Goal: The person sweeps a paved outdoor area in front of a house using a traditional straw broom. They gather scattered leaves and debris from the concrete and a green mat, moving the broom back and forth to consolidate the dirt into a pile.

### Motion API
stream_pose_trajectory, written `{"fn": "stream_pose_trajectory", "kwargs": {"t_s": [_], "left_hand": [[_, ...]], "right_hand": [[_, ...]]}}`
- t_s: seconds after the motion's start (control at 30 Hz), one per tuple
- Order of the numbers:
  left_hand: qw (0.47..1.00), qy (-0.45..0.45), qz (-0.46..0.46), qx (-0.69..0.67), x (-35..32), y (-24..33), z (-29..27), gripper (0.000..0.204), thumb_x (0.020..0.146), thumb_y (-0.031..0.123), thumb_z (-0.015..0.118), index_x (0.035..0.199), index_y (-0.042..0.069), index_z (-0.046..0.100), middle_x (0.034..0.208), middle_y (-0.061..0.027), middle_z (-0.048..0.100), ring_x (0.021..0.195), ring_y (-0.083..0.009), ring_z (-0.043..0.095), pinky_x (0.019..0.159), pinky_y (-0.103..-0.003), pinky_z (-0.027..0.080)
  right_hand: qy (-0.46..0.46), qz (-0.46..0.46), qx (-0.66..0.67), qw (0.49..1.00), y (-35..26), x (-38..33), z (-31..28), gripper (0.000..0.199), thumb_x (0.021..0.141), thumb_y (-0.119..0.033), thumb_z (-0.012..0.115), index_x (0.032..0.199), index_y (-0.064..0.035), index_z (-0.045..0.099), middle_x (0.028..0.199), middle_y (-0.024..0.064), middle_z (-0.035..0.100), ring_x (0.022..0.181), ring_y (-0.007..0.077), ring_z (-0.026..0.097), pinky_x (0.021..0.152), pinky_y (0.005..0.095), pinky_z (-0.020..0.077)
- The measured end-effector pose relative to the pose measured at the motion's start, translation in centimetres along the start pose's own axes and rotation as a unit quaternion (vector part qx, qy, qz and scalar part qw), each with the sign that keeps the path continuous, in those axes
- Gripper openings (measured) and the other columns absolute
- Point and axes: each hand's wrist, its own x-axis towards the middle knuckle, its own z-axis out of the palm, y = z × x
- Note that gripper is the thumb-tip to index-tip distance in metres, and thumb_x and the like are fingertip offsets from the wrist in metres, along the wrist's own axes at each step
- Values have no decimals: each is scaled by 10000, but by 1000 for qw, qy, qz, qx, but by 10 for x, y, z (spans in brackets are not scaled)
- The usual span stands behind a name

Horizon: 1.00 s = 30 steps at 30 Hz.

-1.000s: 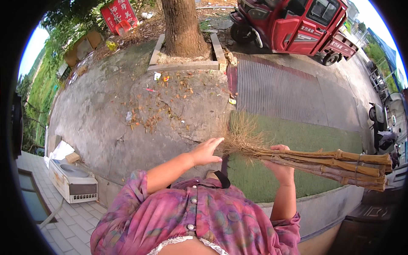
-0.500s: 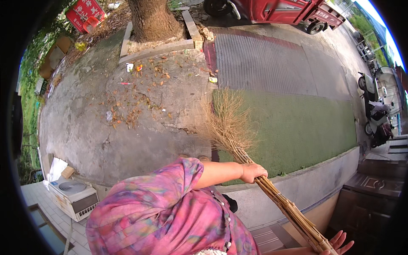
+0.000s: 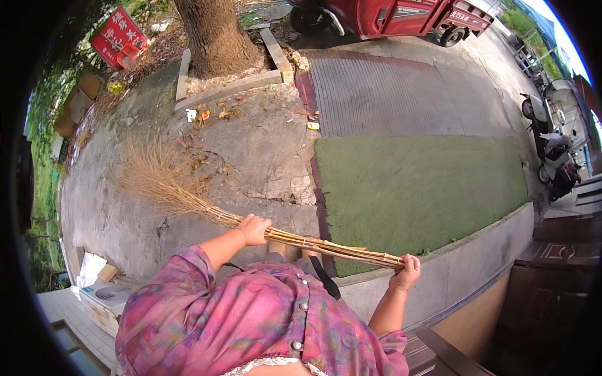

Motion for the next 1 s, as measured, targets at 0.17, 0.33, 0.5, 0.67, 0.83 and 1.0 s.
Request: {"fn": "stream_pose_trajectory", "kwargs": {"t_s": [0.17,0.33,0.5,0.67,0.83,1.0], "left_hand": [[991,125,-39,36,-76,-30,-84,294,622,212,682,871,99,576,826,-109,650,853,-292,615,797,-411,418],[948,307,89,3,-72,43,-149,317,544,177,718,789,95,534,717,-71,585,729,-279,580,702,-392,411],[888,371,259,-79,-22,168,-212,290,612,194,701,779,70,498,684,-91,545,677,-289,559,647,-396,402],[856,330,376,-131,94,271,-223,279,621,162,683,799,69,490,719,-81,568,718,-285,583,673,-394,405],[889,236,369,-131,274,329,-192,235,663,172,649,844,100,518,779,-83,608,809,-288,610,745,-400,425],[969,-22,235,-77,390,293,-143,299,633,110,676,911,110,563,874,-117,639,904,-322,617,767,-422,472]], "right_hand": [[-123,22,65,990,-10,-19,83,81,816,-54,641,834,-89,571,755,36,623,612,92,547,490,209,405],[-243,-161,117,949,-156,-12,64,61,857,-59,567,910,-28,565,881,113,580,775,200,576,741,357,518],[-300,-321,71,895,-351,-27,-39,190,938,-190,517,1002,-11,527,949,92,486,872,202,515,822,346,456],[-228,-420,-86,874,-463,-58,-124,215,930,-177,506,1057,-4,512,990,75,426,955,196,446,909,333,376],[-14,-480,-127,868,-422,12,-82,167,942,-151,511,1014,-4,541,1001,102,538,896,193,520,861,332,429],[82,-408,-176,892,-300,143,-20,73,862,-82,556,885,-13,553,774,51,566,734,118,514,719,258,421]]}}
